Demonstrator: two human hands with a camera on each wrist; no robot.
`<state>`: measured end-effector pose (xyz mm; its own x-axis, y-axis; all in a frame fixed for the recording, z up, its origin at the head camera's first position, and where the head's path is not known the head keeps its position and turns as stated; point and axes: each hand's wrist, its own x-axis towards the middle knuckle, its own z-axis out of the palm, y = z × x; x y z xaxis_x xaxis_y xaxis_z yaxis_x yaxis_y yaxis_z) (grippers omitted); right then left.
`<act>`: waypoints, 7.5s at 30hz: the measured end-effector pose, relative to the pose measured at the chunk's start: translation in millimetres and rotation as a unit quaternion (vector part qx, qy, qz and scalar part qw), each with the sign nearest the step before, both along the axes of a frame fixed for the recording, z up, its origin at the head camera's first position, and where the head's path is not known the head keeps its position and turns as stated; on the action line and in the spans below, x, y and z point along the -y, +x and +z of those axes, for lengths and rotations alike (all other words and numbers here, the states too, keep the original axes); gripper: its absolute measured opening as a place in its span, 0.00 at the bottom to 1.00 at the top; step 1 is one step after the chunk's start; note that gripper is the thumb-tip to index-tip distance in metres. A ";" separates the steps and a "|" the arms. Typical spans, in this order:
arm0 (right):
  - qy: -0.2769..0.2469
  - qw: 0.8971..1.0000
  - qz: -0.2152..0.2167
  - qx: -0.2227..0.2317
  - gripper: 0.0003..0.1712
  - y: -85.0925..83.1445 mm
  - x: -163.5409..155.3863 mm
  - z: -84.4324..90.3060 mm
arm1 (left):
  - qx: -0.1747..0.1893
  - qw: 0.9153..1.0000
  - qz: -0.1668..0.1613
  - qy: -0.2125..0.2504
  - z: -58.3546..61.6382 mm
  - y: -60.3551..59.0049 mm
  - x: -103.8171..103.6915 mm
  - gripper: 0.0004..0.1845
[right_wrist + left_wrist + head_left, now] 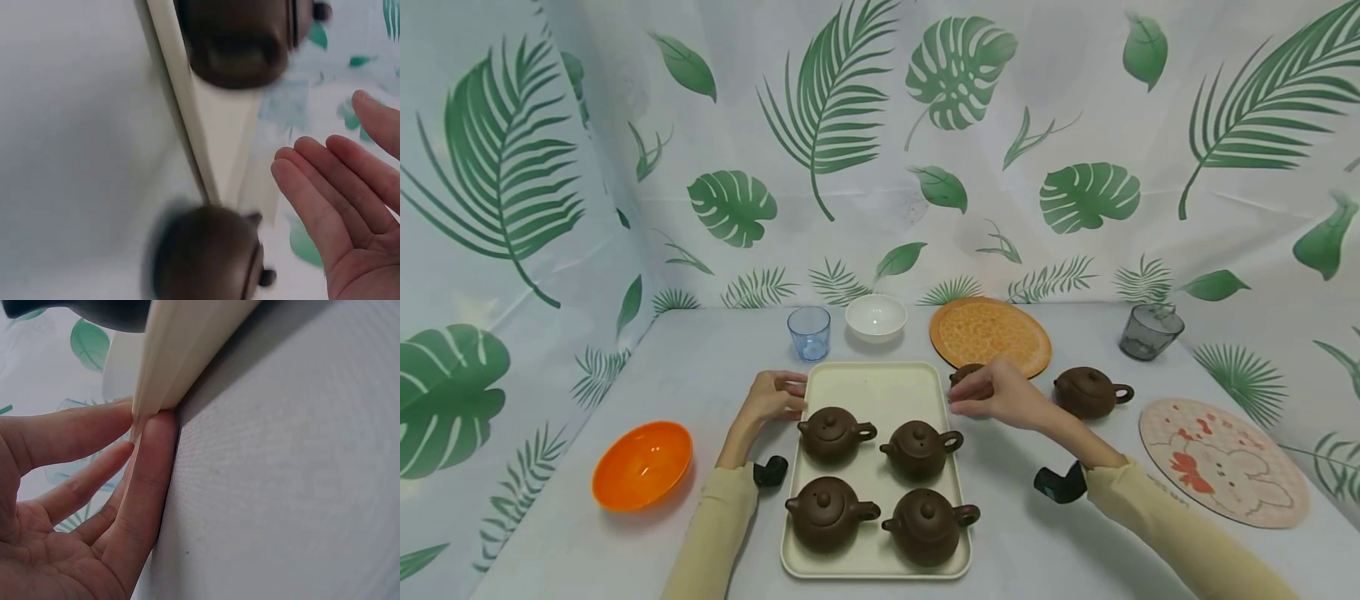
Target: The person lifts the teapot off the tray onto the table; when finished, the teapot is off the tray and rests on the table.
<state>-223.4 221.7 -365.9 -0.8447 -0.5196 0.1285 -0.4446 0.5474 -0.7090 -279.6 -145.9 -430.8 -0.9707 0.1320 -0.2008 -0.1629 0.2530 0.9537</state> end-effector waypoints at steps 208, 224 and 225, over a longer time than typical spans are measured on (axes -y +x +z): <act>-0.019 0.999 0.031 -0.005 0.09 -2.7 8.4 -8.5 | 0.002 0.999 0.030 0.012 -5.3 3.8 -3.5 0.26; 0.020 0.999 -0.018 -0.038 0.10 21.6 -71.1 -18.7 | -0.007 0.999 0.028 0.016 -3.9 4.0 -2.5 0.26; 0.018 0.999 -0.019 -0.041 0.10 21.3 -72.5 -19.8 | -0.009 0.999 0.027 0.014 -3.7 4.4 -2.2 0.26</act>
